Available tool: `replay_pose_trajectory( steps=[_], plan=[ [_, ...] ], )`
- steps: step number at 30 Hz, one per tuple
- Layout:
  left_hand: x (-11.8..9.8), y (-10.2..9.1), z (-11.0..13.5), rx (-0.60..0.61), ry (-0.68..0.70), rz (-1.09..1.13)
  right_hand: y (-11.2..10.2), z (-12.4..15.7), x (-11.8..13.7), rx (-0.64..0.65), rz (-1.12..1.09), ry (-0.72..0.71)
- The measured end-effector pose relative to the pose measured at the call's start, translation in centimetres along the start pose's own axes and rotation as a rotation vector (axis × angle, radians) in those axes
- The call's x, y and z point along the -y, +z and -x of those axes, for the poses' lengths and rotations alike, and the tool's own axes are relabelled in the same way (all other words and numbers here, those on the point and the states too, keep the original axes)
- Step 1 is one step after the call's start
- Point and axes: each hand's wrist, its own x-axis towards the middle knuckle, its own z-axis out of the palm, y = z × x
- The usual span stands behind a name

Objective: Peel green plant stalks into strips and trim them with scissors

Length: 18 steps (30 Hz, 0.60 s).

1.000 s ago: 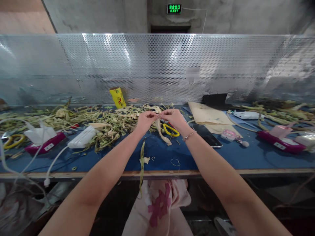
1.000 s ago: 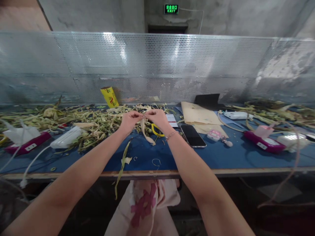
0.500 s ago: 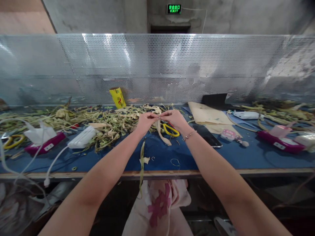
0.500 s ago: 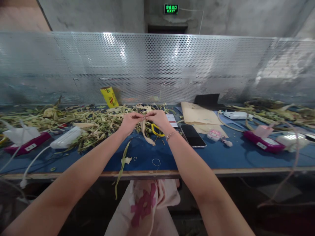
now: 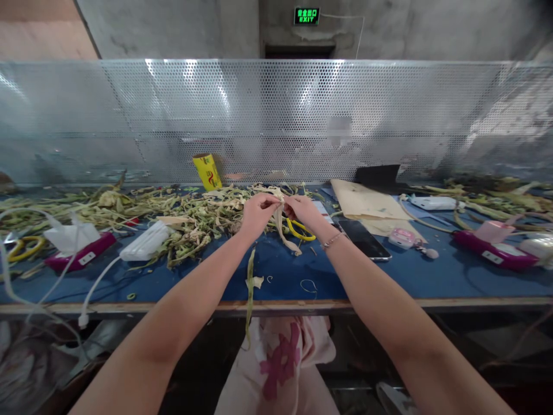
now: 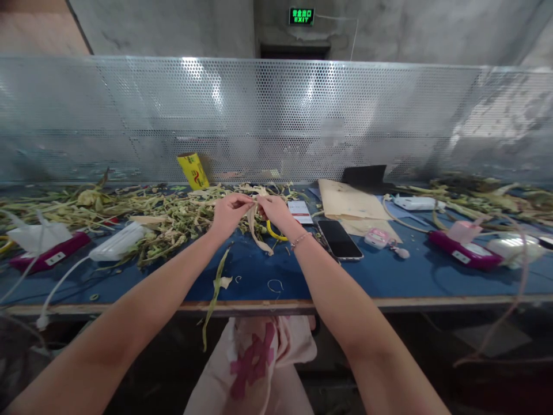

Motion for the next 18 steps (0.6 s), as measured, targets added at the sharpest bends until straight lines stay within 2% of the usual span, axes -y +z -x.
replay_pose_trajectory(
  steps=[5,13,18],
  plan=[
    [0.02,0.06,0.06,0.000,0.006,-0.010,0.01,-0.18,-0.22,0.011,0.026,-0.075],
    [-0.46,0.05,0.17,0.030,-0.020,-0.031,-0.41,0.00,-0.07,0.094,-0.137,0.004],
    [-0.35,0.09,0.10,0.070,-0.116,0.029,-0.66,-0.24,-0.26,0.099,-0.127,-0.018]
  ],
)
